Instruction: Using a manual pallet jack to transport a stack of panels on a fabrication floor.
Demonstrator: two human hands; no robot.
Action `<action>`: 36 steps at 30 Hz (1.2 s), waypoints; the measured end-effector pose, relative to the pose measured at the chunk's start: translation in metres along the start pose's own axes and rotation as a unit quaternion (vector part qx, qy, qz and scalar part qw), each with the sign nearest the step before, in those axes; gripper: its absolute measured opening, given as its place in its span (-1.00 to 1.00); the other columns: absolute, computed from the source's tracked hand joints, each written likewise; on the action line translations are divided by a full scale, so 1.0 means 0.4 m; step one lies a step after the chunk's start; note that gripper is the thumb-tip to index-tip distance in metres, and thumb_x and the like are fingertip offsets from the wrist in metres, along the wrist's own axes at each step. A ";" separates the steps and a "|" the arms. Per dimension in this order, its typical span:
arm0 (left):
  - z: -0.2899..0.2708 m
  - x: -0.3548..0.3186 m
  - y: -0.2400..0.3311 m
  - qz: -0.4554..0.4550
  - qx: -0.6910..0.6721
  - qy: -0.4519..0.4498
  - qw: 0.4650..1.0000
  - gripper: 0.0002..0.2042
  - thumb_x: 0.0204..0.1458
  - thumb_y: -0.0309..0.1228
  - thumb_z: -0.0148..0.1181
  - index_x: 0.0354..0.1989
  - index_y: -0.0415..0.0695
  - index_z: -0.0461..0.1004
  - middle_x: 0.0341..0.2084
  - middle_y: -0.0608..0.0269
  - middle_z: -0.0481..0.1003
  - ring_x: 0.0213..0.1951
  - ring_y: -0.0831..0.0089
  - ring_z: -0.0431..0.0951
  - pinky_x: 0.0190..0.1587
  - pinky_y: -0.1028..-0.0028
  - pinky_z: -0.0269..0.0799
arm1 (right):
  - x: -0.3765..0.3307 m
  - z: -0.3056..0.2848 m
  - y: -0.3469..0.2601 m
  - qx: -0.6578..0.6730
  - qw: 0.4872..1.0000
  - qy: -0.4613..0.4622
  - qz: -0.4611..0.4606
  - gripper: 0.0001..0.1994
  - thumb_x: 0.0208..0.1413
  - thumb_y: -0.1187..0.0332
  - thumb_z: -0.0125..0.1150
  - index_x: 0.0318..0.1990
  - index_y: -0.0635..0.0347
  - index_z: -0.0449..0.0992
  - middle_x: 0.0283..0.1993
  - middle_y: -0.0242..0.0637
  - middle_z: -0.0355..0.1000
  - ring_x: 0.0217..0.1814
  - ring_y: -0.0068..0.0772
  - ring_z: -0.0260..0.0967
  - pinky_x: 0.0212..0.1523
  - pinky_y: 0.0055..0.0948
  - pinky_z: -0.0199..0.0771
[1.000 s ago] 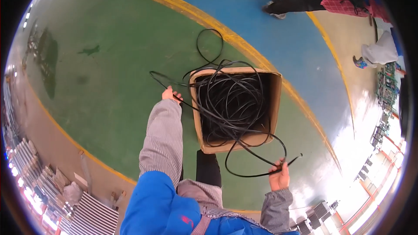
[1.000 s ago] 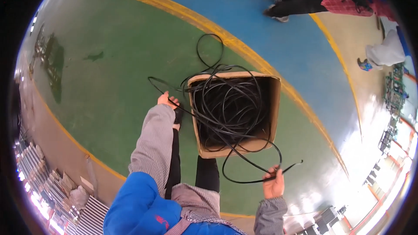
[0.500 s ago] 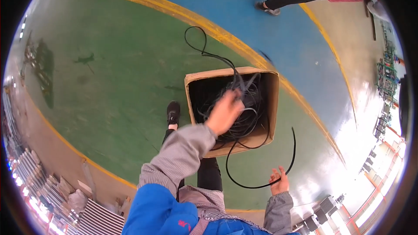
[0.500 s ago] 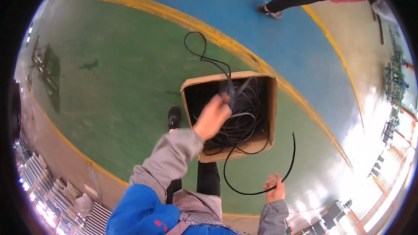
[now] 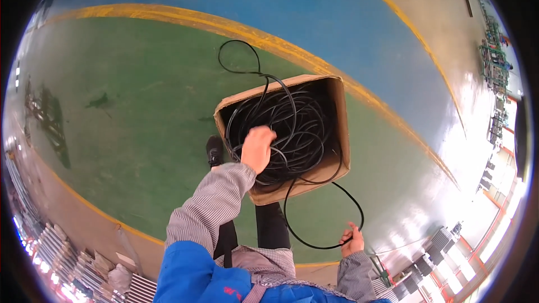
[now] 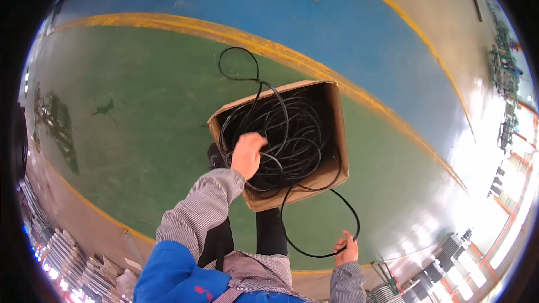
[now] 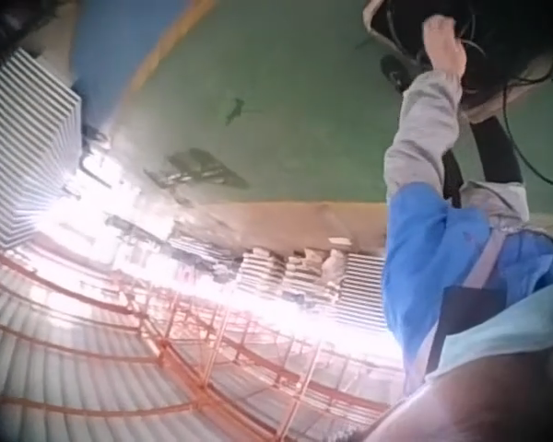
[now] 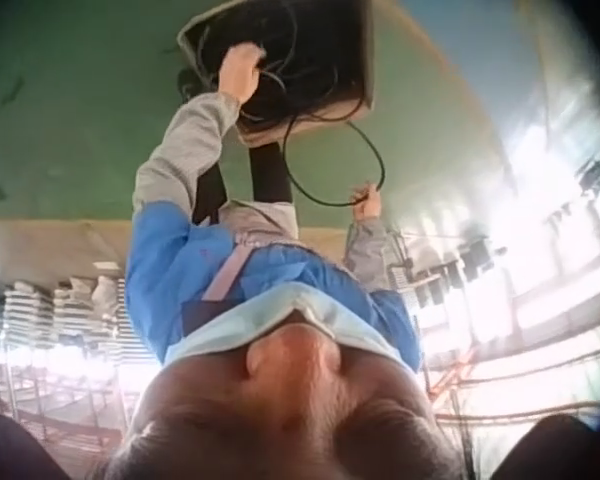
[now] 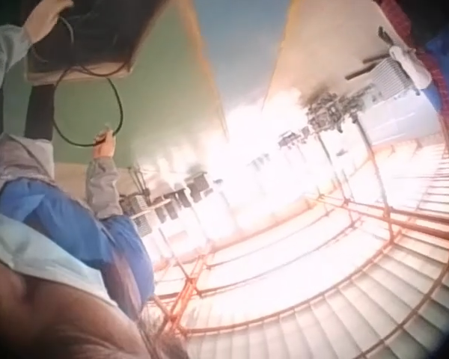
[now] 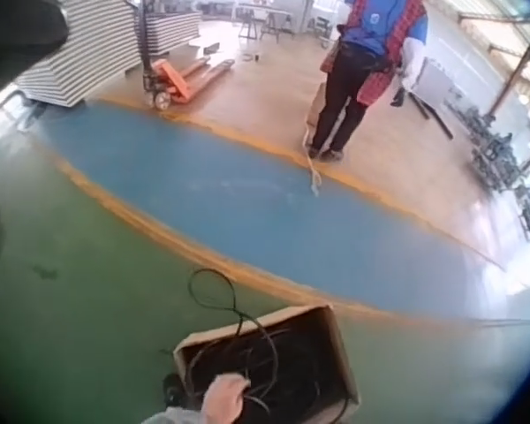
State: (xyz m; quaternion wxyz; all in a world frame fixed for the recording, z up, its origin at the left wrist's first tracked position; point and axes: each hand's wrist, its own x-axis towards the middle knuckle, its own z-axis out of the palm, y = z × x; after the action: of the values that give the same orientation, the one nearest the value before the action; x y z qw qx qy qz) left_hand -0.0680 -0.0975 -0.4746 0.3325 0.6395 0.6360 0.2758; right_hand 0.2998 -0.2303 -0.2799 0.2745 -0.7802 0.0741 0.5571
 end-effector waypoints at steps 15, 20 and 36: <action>0.081 0.339 0.176 -0.134 -0.596 0.045 0.791 -0.51 -0.14 -0.69 -0.19 0.07 -0.23 0.03 -0.51 0.21 0.34 -0.58 0.55 0.35 -0.50 0.61 0.30 | -0.026 -0.004 -0.002 0.000 0.995 0.070 -0.065 -0.80 0.12 0.23 -0.12 -0.21 0.12 0.30 -0.64 -0.42 0.19 -0.67 -0.54 0.07 -0.65 -0.49 0.09; -0.137 -0.040 0.431 0.010 -0.391 -0.156 0.907 -0.72 -0.14 -0.55 0.00 -0.17 -0.25 0.34 -0.39 0.25 0.44 -0.28 0.43 0.39 -0.14 0.45 0.26 | -0.040 0.021 -0.026 0.018 0.997 0.036 -0.069 -0.79 0.12 0.24 -0.12 -0.20 0.14 0.31 -0.62 -0.41 0.19 -0.65 -0.56 0.05 -0.64 -0.49 0.10; -0.295 -0.122 0.310 -0.212 -0.515 0.059 0.828 -0.75 0.04 -0.51 -0.12 -0.08 -0.16 0.28 -0.52 0.34 0.31 -0.45 0.53 0.28 -0.26 0.46 0.26 | -0.074 0.016 -0.024 0.109 0.992 -0.022 -0.065 -0.69 0.15 0.17 -0.23 0.04 -0.07 0.19 -0.23 -0.27 0.34 -0.65 -0.62 0.00 -0.55 -0.52 0.10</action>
State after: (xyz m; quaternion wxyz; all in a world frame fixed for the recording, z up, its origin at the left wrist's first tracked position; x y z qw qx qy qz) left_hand -0.0835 -0.1338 -0.3009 0.6258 0.2072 0.5403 0.5230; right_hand 0.2875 -0.2247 -0.2511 0.3948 -0.7366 0.0772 0.5436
